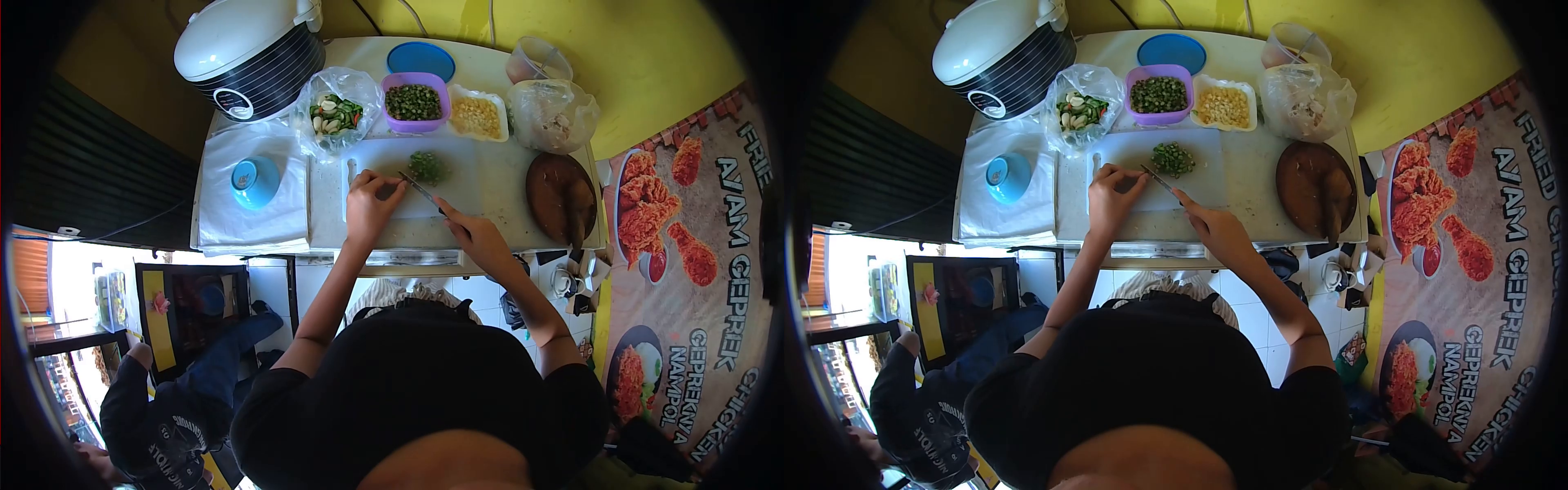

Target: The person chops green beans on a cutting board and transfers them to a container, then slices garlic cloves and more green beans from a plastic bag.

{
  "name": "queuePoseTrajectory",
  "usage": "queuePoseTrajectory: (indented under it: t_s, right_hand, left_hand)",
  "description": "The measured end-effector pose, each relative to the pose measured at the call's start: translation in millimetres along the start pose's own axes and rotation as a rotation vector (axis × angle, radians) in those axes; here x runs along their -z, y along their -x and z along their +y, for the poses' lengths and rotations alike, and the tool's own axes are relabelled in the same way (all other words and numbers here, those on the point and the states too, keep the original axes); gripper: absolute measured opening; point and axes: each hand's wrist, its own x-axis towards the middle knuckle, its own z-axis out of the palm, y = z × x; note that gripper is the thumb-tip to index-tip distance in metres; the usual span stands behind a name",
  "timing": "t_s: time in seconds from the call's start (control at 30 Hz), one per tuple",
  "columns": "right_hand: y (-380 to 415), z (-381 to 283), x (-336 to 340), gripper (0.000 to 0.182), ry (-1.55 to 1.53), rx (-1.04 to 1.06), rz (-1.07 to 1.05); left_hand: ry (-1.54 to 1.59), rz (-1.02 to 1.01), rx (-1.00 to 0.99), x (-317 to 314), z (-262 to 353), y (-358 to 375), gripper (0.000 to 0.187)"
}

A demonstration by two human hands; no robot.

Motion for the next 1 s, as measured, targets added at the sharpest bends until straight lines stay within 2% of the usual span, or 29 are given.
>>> queuePoseTrajectory:
  t_s: [0.2, 0.3, 0.37, 0.6, 0.67, 0.7, 0.77, 0.9, 1.0]
  right_hand:
    - [-4.3, 0.6, 9.1, 0.052, 0.036, 0.042, -0.045]
    - [-4.6, -0.3, 5.6, 0.054, 0.208, 0.096, -0.035]
    - [-4.3, -8.9, 2.7, 0.057, 0.355, 0.029, -0.071]
    - [-4.4, -7.0, -15.5, 0.064, 0.457, -0.057, -0.146]
    - [-4.0, -2.0, -12.6, 0.055, 0.242, -0.002, -0.065]
    - [-2.9, 2.3, -9.7, 0.055, 0.243, -0.004, -0.06]
    - [-1.5, 12.1, -2.5, 0.054, -0.025, 0.044, -0.035]
    - [9.2, 20.5, 5.7, 0.049, -0.074, 0.006, 0.045]
    - [11.6, 19.5, 11.7, 0.049, -0.233, -0.048, 0.054]
  left_hand:
    - [-0.005, -0.008, 0.016, 1.9, 0.4, 1.0, 0.013]
    - [0.005, -0.016, 0.027, 0.9, -1.9, 1.0, 0.013]
    - [0.0, -0.019, 0.021, 1.1, -2.2, 1.3, 0.013]
    - [0.002, -0.02, 0.014, 1.4, -2.6, -0.2, 0.013]
    - [0.013, -0.019, 0.02, 2.5, -0.6, -0.8, 0.013]
    - [0.024, -0.02, 0.031, 2.6, 0.5, -0.5, 0.013]
    - [0.018, -0.037, 0.027, 3.7, 0.7, -1.2, 0.013]
    - [0.012, -0.066, 0.039, 3.3, -1.1, -2.9, 0.013]
    - [-0.067, -0.126, -0.01, -0.9, 4.3, -4.0, 0.014]
